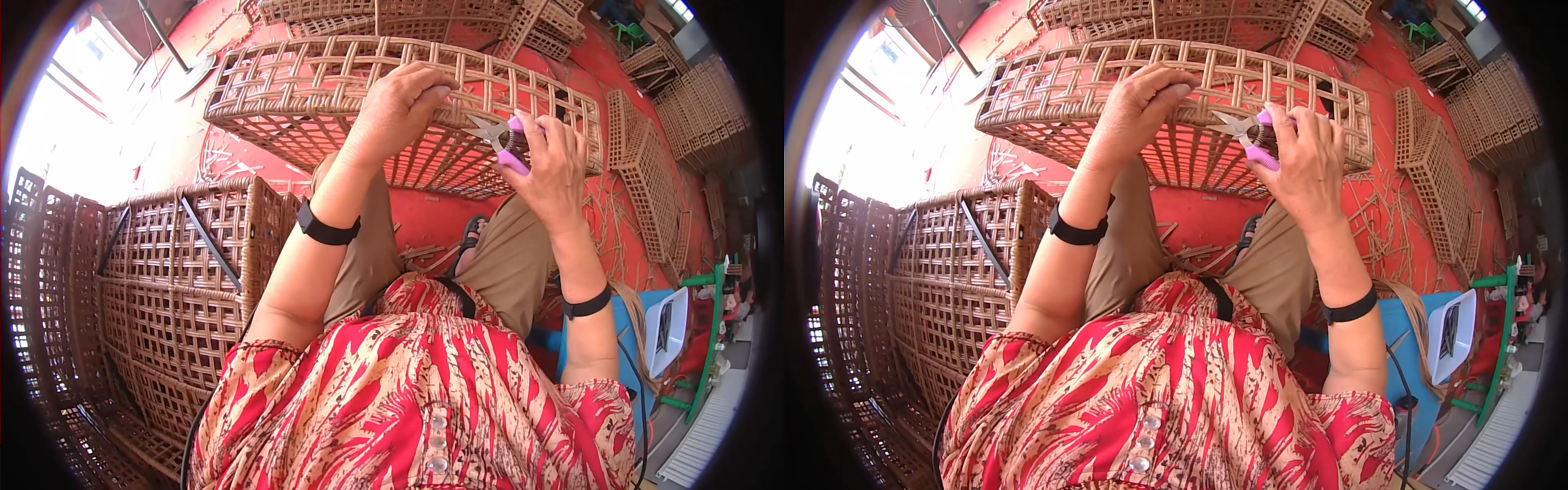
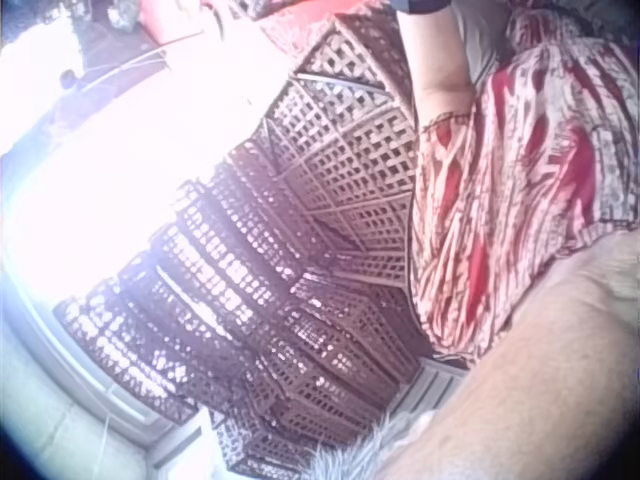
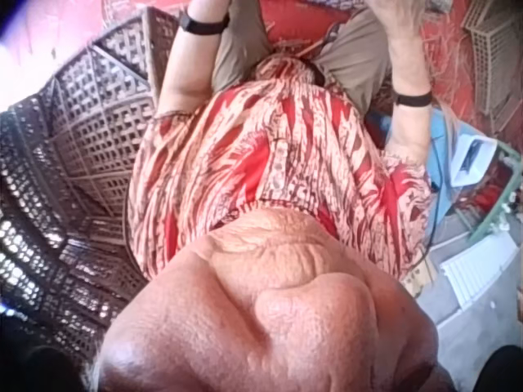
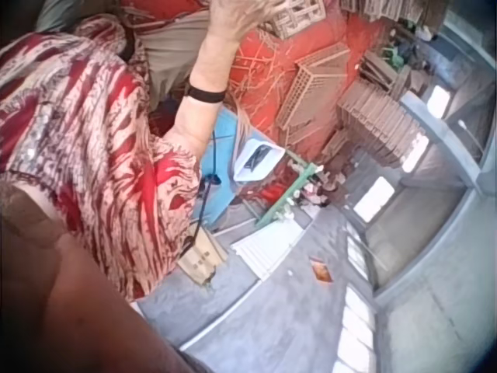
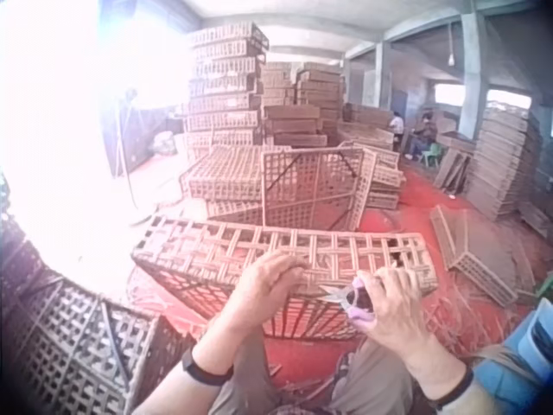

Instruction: Recorder weaves rattan strips into a frame and secures them using a nail gun and pliers.

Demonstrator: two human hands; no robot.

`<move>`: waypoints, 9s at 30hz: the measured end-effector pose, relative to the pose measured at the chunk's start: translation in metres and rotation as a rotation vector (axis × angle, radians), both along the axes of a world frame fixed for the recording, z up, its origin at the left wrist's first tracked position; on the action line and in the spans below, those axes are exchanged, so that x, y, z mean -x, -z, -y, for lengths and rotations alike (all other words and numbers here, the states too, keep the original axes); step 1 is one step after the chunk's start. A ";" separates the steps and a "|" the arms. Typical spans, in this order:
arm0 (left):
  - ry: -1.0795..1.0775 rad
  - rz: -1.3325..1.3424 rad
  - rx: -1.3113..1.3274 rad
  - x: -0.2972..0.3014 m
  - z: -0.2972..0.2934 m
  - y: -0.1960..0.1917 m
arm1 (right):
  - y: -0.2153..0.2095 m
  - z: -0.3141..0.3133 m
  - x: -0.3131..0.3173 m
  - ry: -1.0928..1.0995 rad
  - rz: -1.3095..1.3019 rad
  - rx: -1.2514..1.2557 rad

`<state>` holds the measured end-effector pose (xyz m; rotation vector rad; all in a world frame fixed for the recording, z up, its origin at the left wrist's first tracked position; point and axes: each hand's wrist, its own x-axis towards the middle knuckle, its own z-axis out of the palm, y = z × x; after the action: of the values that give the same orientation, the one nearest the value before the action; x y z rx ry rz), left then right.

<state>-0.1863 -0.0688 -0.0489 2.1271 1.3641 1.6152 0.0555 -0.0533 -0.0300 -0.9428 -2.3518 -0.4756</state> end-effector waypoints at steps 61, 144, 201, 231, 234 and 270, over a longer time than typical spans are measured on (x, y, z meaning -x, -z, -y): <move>-0.117 -0.520 -0.159 -0.022 -0.002 0.016 | -0.011 0.092 -0.100 0.484 -0.579 0.282; -0.744 -0.488 0.043 0.135 0.082 0.022 | 0.009 -0.036 -0.048 -0.021 -0.145 0.045; -0.423 -0.543 -0.133 0.056 0.053 0.030 | 0.025 -0.006 0.063 -0.325 -0.210 -0.093; -0.464 -0.525 -0.211 0.082 0.064 0.010 | 0.025 -0.006 0.064 -0.367 -0.197 -0.080; -0.430 -0.550 -0.136 0.096 0.067 0.020 | 0.029 -0.005 0.053 -0.270 -0.179 -0.103; -0.182 -0.291 0.062 0.121 0.018 0.010 | 0.035 -0.092 -0.073 0.040 -0.808 0.055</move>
<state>-0.3070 -0.0873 -0.0589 2.3307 1.7143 1.3359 0.1288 0.0384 -0.0647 -0.9721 -1.6172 -0.0154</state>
